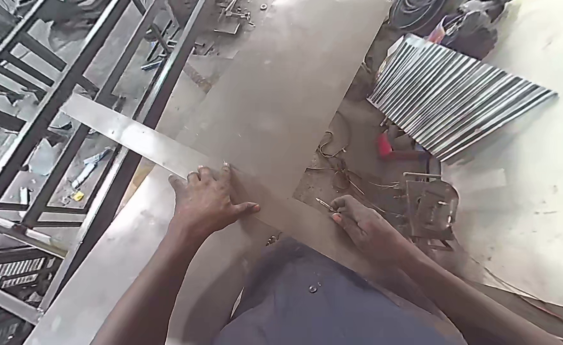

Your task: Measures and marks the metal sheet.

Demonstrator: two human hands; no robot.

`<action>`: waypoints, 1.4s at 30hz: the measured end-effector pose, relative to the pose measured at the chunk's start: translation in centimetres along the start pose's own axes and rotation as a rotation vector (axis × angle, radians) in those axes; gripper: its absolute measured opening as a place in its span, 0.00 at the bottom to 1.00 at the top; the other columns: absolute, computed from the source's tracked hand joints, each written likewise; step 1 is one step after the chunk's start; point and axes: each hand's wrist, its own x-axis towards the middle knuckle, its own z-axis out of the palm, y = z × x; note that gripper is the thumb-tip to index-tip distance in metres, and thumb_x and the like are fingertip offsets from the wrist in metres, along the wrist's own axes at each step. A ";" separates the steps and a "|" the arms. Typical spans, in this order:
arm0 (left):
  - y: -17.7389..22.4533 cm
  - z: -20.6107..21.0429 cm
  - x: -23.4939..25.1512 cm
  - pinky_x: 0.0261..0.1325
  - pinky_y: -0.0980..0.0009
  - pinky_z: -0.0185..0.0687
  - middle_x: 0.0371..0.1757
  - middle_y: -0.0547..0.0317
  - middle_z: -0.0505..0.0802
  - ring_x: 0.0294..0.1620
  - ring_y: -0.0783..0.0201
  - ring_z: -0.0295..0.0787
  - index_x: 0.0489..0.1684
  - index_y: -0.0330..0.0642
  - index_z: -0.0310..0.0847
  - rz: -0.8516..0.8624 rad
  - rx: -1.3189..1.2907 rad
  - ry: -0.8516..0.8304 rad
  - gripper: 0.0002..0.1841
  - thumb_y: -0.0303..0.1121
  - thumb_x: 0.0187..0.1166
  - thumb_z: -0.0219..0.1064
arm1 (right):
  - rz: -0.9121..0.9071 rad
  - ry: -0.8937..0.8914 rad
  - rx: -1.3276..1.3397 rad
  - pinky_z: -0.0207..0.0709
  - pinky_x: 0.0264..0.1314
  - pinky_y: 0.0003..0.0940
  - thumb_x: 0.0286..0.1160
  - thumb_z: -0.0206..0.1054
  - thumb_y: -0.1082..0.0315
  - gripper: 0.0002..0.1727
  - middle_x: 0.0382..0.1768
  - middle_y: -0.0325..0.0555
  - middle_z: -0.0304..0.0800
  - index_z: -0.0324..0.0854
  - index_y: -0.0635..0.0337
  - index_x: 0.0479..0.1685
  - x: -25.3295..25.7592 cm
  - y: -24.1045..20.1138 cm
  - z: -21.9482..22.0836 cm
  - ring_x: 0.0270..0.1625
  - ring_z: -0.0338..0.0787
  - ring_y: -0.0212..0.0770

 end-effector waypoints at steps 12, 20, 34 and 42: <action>-5.7 3.6 0.3 0.87 0.28 0.45 0.93 0.36 0.57 0.94 0.36 0.49 0.93 0.43 0.54 -0.218 -0.270 0.166 0.75 0.94 0.43 0.53 | 0.026 -0.193 0.059 0.83 0.42 0.42 0.91 0.50 0.60 0.12 0.36 0.42 0.83 0.73 0.54 0.59 0.1 -0.3 0.5 0.37 0.87 0.38; -4.3 4.9 -0.2 0.88 0.24 0.28 0.94 0.33 0.55 0.96 0.34 0.40 0.97 0.62 0.49 -0.366 -0.306 0.206 0.71 0.95 0.43 0.52 | -0.056 -0.404 0.392 0.81 0.35 0.32 0.85 0.66 0.52 0.13 0.27 0.37 0.86 0.83 0.51 0.49 4.3 -1.4 2.6 0.29 0.86 0.32; -3.2 5.2 1.8 0.85 0.21 0.33 0.94 0.39 0.55 0.96 0.37 0.42 0.95 0.65 0.51 -0.416 -0.346 0.221 0.68 0.93 0.46 0.55 | -0.101 -0.384 0.292 0.76 0.29 0.43 0.90 0.58 0.53 0.15 0.24 0.41 0.79 0.80 0.52 0.41 7.9 -2.4 2.4 0.26 0.81 0.40; -3.3 5.9 1.9 0.87 0.24 0.31 0.96 0.41 0.53 0.96 0.39 0.41 0.96 0.67 0.50 -0.438 -0.334 0.238 0.69 0.94 0.43 0.53 | -0.087 -0.370 0.300 0.74 0.26 0.40 0.91 0.56 0.54 0.16 0.21 0.40 0.79 0.84 0.52 0.41 7.9 -2.4 2.2 0.22 0.79 0.38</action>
